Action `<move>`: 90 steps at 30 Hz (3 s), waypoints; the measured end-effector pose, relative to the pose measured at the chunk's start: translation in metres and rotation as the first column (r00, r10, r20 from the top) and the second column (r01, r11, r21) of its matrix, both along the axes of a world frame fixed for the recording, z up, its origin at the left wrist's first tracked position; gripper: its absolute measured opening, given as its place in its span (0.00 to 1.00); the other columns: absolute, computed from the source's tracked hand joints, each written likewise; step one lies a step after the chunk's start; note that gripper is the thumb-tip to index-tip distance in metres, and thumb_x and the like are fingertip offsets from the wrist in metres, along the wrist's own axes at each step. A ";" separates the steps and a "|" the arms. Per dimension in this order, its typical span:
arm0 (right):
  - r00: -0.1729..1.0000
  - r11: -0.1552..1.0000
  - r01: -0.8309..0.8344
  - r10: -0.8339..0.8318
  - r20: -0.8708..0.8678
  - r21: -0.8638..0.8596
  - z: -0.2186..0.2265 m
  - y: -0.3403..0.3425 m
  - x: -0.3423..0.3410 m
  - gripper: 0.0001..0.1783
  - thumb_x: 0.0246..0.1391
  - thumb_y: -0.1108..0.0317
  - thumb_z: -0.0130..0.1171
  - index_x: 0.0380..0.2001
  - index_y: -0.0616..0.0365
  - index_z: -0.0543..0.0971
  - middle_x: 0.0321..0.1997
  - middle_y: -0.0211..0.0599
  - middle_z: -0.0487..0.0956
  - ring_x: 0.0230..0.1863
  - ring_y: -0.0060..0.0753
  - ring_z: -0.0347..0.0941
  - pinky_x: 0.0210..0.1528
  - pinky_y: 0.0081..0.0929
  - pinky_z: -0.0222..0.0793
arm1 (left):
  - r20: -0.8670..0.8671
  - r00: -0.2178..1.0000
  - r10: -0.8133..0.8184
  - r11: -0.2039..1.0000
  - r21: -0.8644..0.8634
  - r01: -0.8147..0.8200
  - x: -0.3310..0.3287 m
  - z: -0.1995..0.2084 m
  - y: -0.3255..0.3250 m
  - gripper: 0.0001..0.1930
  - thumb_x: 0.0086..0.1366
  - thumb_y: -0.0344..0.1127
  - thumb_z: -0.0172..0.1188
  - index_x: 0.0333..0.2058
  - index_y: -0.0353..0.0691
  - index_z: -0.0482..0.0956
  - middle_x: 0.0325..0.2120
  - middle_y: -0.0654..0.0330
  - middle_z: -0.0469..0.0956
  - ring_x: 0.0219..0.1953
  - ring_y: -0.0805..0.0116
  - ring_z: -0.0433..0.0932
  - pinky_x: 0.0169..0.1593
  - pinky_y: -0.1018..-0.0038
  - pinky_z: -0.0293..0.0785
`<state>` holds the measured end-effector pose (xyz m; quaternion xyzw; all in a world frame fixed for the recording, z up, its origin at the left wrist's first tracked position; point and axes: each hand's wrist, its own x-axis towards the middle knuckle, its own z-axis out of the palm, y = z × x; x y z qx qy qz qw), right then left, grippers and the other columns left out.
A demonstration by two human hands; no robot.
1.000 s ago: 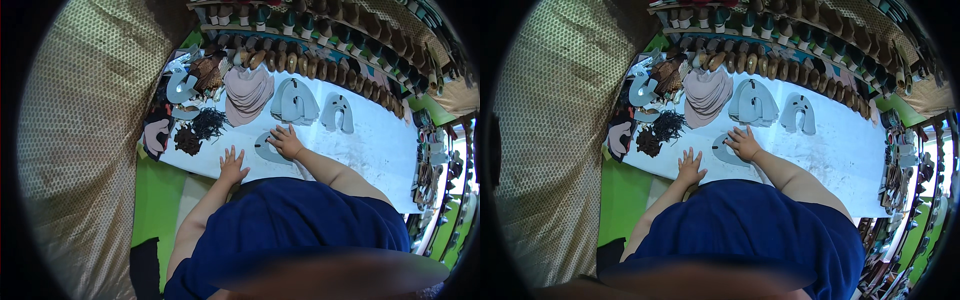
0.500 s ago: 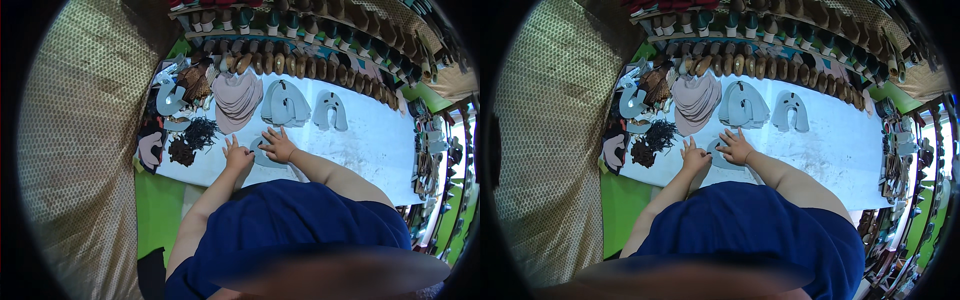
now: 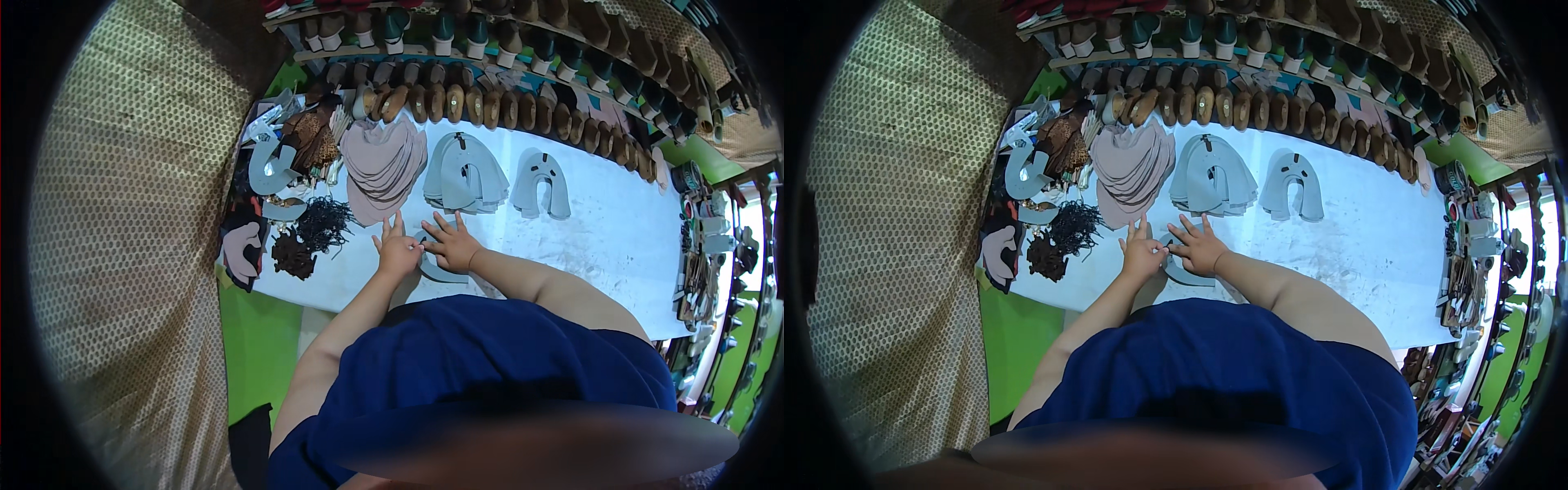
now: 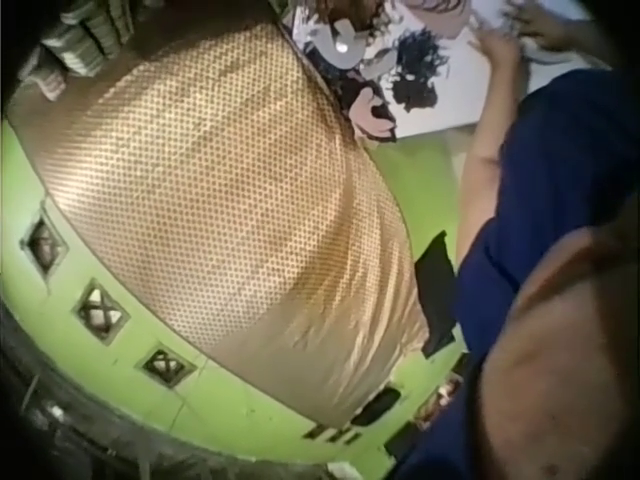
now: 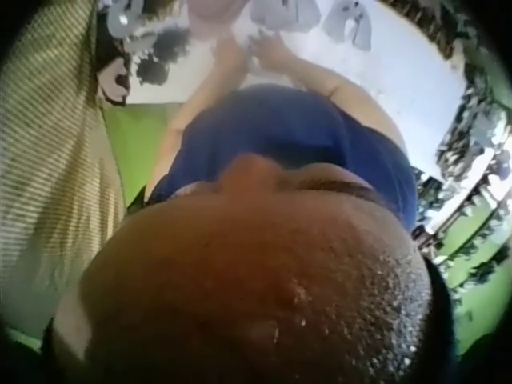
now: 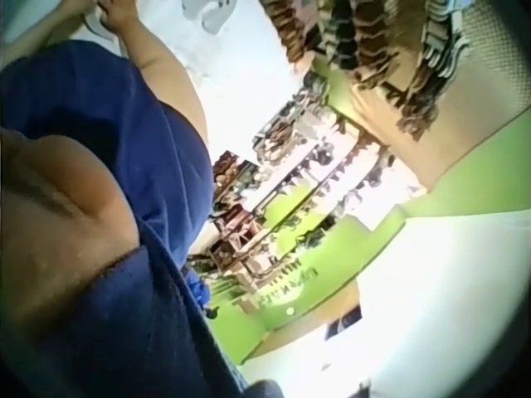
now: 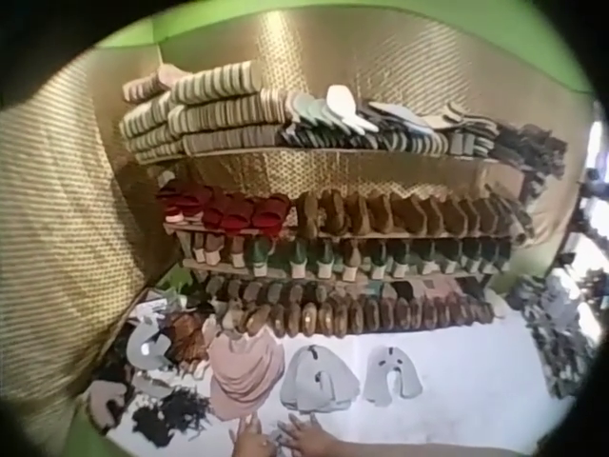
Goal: Manually aligning and preparing shoe upper components on a workbench.
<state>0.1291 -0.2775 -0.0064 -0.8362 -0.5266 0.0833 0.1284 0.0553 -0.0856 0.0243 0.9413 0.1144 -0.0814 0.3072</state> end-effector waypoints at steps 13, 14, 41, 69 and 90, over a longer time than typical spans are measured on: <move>0.999 0.995 0.017 -0.014 -0.029 0.102 -0.001 -0.002 0.002 0.20 0.54 0.55 0.56 0.51 0.31 0.80 0.75 0.35 0.56 0.77 0.52 0.42 0.69 0.76 0.36 | 0.065 0.998 0.019 0.999 -0.034 -0.017 -0.027 -0.033 0.017 0.14 0.61 0.47 0.57 0.34 0.49 0.88 0.72 0.40 0.39 0.72 0.28 0.29 0.66 0.32 0.30; 0.999 0.993 0.016 -0.010 -0.047 0.118 -0.003 -0.003 0.003 0.20 0.54 0.55 0.56 0.52 0.31 0.80 0.75 0.35 0.56 0.77 0.52 0.42 0.69 0.75 0.36 | 0.115 0.993 0.001 1.000 -0.011 0.000 -0.027 -0.033 0.017 0.14 0.62 0.46 0.56 0.36 0.51 0.88 0.72 0.39 0.38 0.72 0.28 0.29 0.67 0.33 0.30; 0.997 0.968 0.052 -0.037 -0.064 0.247 -0.021 -0.009 0.007 0.25 0.55 0.44 0.57 0.50 0.44 0.81 0.72 0.46 0.60 0.74 0.51 0.49 0.70 0.69 0.38 | 0.076 0.991 0.114 0.989 0.083 -0.120 -0.004 -0.023 0.001 0.09 0.53 0.44 0.68 0.33 0.54 0.90 0.71 0.39 0.45 0.72 0.31 0.39 0.69 0.44 0.42; 0.997 0.965 0.071 -0.063 -0.040 0.254 -0.018 -0.006 0.005 0.22 0.54 0.46 0.59 0.49 0.41 0.82 0.70 0.44 0.63 0.74 0.50 0.51 0.70 0.69 0.39 | 0.148 0.986 0.072 0.982 0.162 -0.096 0.002 -0.037 -0.009 0.04 0.49 0.34 0.63 0.22 0.41 0.80 0.67 0.49 0.61 0.71 0.44 0.50 0.69 0.43 0.41; 0.994 0.977 0.105 -0.098 -0.046 0.186 -0.015 -0.004 0.004 0.31 0.51 0.49 0.60 0.58 0.46 0.74 0.71 0.46 0.61 0.74 0.51 0.49 0.72 0.64 0.40 | 0.197 0.980 0.031 0.988 0.140 -0.059 -0.005 -0.037 0.004 0.03 0.48 0.33 0.61 0.21 0.43 0.82 0.65 0.51 0.65 0.70 0.43 0.53 0.68 0.43 0.42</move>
